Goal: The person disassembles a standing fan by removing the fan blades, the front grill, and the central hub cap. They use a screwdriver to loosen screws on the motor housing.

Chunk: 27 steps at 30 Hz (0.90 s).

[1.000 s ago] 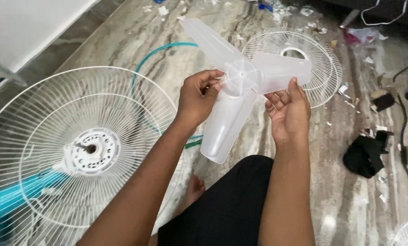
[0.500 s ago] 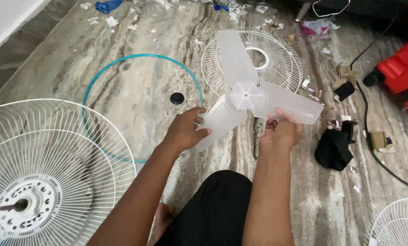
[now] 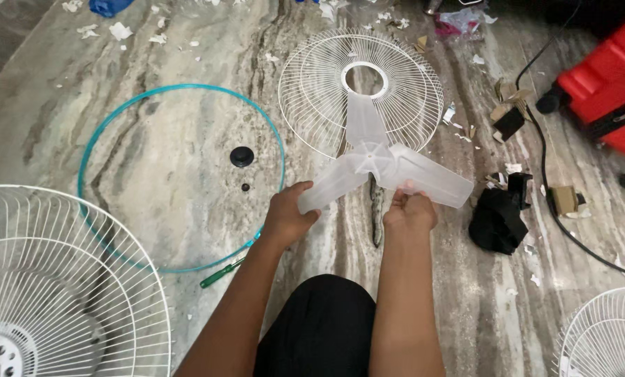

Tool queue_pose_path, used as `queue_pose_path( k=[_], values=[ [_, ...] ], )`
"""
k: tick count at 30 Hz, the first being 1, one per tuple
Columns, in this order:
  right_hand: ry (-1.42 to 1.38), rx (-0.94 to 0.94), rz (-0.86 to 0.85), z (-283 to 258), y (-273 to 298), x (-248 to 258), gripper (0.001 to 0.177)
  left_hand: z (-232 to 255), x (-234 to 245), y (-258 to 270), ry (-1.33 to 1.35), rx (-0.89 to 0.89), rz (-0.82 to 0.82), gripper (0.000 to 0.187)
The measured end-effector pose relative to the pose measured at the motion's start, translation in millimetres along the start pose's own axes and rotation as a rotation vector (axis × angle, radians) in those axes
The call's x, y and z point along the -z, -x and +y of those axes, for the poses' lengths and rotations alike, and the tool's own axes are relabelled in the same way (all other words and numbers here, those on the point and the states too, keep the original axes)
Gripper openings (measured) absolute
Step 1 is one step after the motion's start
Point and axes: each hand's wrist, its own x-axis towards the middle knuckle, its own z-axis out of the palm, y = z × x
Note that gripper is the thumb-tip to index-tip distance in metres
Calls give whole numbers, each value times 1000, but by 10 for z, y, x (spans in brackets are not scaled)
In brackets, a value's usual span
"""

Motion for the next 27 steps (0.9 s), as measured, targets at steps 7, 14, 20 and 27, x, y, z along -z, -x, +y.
queue_pose_path(
  k=[7,14,20,27],
  values=[
    [-40,-119,48,106,-226,62,27,46,-253,-8,89,-22,-54,69],
    [143,-187,114,60,53,-98,39,11,-301,-65,230,-17,81,61],
    [172,-184,-57,5,620,-384,40,79,14,-84,324,7,266,54],
    [252,-219,-454,100,1499,-701,44,493,691,205,475,-52,387,42]
  ],
)
